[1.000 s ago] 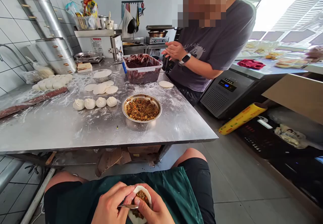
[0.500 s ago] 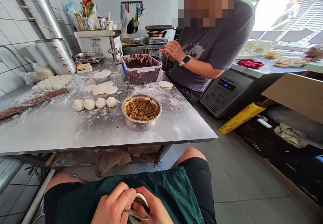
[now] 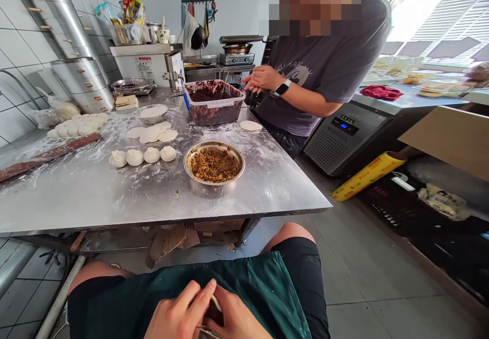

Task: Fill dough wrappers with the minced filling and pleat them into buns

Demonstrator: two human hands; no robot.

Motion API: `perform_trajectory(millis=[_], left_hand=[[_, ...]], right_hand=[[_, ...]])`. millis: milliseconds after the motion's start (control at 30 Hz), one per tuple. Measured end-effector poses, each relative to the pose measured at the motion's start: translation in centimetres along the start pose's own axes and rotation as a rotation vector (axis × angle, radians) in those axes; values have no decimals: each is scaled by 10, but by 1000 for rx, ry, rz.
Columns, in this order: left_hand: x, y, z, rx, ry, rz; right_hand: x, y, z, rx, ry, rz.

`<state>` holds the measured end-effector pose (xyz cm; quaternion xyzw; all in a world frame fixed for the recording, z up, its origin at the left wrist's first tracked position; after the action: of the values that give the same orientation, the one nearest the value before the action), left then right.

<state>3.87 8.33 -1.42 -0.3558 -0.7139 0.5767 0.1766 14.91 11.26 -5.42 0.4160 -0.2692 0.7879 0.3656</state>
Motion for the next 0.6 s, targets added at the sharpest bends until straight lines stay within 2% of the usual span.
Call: perform_trajectory(millis=[133, 200, 267, 433, 600], left_hand=[[15, -10, 1, -46, -116, 119], [17, -16, 1, -92, -142, 150], [14, -18, -1, -104, -124, 164], [9, -17, -2, -140, -141, 145], [0, -21, -10, -110, -33, 5]], right_hand=[[2, 4, 2, 179, -43, -413], [-2, 7, 1, 218, -44, -602], [-7, 11, 0, 239, -28, -681], [-12, 12, -3, 156, -29, -578], [-8, 10, -4, 97, 6, -354]])
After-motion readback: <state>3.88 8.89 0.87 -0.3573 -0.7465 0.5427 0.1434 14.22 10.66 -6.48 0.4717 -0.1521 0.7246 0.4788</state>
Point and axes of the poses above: each hand's wrist, its own z-axis away from the middle knuckle, its own y-axis out of the palm, x = y × z, the point moved 8 cm from there along -z, towards the middle knuckle, and after that the axes turned 12 degrees about y, right-handed, at the moved point
